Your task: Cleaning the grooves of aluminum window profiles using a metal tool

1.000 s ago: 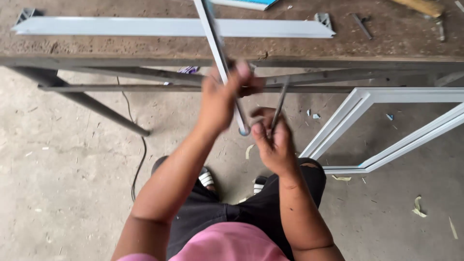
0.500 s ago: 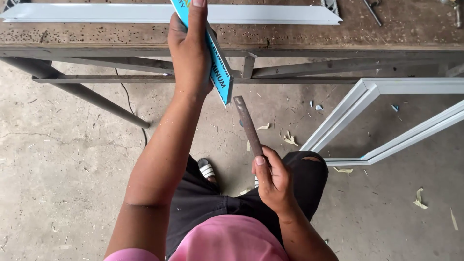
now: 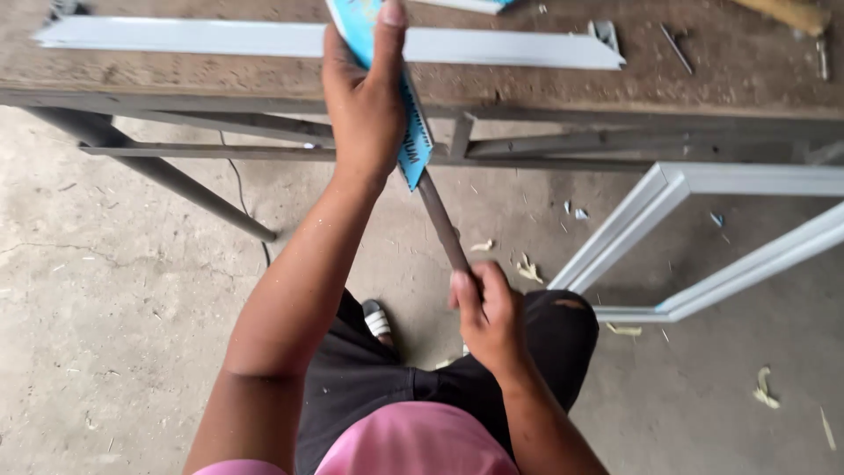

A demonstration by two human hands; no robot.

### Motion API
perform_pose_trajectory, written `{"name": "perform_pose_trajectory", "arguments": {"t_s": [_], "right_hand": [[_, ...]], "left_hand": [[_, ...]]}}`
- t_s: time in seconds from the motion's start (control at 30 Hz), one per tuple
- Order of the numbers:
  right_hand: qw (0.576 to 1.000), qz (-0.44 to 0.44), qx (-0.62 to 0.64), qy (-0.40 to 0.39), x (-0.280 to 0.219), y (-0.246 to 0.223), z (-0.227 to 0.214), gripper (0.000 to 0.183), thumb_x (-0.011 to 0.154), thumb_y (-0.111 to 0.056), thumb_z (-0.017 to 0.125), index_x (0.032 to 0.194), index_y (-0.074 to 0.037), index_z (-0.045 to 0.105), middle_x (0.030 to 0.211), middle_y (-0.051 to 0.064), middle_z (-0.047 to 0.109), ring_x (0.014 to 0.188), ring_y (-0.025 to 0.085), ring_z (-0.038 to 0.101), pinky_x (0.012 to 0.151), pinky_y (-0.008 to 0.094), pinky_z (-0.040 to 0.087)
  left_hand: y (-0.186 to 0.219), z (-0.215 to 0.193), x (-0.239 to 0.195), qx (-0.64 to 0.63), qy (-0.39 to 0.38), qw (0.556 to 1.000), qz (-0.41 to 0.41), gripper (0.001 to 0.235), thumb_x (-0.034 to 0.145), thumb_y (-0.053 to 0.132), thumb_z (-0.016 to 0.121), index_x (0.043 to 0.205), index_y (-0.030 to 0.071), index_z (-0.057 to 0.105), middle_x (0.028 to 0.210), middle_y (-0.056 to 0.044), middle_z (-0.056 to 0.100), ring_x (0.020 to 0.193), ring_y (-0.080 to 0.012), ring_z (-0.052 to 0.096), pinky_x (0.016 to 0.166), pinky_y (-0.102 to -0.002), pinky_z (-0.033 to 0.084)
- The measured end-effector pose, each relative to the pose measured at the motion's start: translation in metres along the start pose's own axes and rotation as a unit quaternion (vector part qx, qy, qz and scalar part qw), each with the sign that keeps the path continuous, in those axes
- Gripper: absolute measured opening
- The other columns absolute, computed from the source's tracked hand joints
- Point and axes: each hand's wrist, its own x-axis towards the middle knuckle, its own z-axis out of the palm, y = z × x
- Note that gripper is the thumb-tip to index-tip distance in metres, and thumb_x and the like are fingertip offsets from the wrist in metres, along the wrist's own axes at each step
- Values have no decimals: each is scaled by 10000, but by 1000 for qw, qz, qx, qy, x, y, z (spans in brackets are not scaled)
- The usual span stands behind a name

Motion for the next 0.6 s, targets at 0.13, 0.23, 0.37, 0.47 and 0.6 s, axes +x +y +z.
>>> {"name": "perform_pose_trajectory", "arguments": {"t_s": [0.13,0.23,0.37,0.47,0.6], "right_hand": [[999,-28,-8,24,33,2,5,218,1056,-272,540,930,-98,577,696,-8,616,635,131,605,614,300,481],[997,20,31,70,41,-8,11,229,1056,-269,546,906,-97,570,690,-22,646,658,99,638,666,269,540],[999,-20,-28,32,27,11,6,282,1048,-308,537,842,-118,564,679,-18,633,634,143,617,674,312,503],[998,3,-22,56,43,-2,11,284,1048,-312,543,855,-106,564,681,-12,636,649,135,612,681,306,499],[992,-21,-92,79,29,7,0,283,1059,-336,550,864,-133,573,660,-42,606,601,141,599,625,321,486]], "left_hand": [[-21,9,-26,78,36,995,-48,379,921,519,599,959,147,536,804,32,501,760,-109,462,709,-303,438],[-29,12,-42,44,-19,997,-60,338,918,461,657,929,156,511,788,60,512,723,-76,463,672,-269,435],[-34,-5,-8,25,55,998,-10,272,927,383,687,946,144,561,821,20,604,768,-95,542,725,-280,488],[-29,8,-38,53,24,995,-85,345,846,379,743,926,153,496,760,39,538,699,-85,479,637,-277,447],[-38,3,-28,-17,-3,1000,9,330,851,230,805,1010,137,531,836,17,582,775,-86,525,722,-255,490]]}}
